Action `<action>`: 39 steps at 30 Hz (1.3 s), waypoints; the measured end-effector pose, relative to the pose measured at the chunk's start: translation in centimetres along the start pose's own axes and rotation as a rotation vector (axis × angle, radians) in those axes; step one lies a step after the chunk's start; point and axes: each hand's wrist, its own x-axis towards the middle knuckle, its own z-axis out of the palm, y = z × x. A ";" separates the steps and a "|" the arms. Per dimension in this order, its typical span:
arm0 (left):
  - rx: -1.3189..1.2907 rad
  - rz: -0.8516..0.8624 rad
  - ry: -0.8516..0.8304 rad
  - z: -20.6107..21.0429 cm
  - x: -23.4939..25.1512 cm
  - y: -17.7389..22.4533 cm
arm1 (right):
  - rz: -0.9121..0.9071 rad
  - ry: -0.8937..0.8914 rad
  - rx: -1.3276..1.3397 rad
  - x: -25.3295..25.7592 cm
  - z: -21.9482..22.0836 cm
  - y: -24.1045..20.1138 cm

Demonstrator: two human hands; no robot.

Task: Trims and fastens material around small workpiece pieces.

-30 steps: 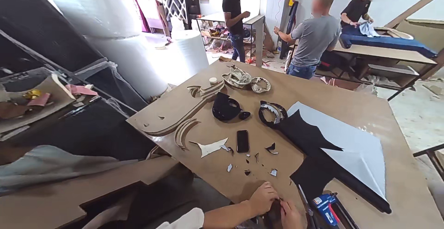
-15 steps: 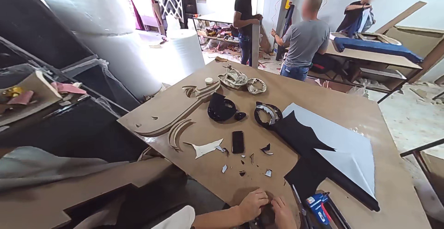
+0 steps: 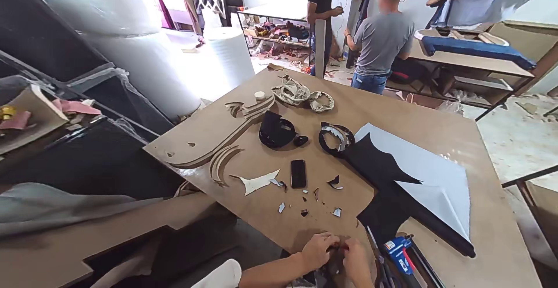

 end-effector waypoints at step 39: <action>0.047 -0.055 -0.327 -3.3 0.2 0.4 | -0.658 0.494 -0.232 -1.6 4.7 4.0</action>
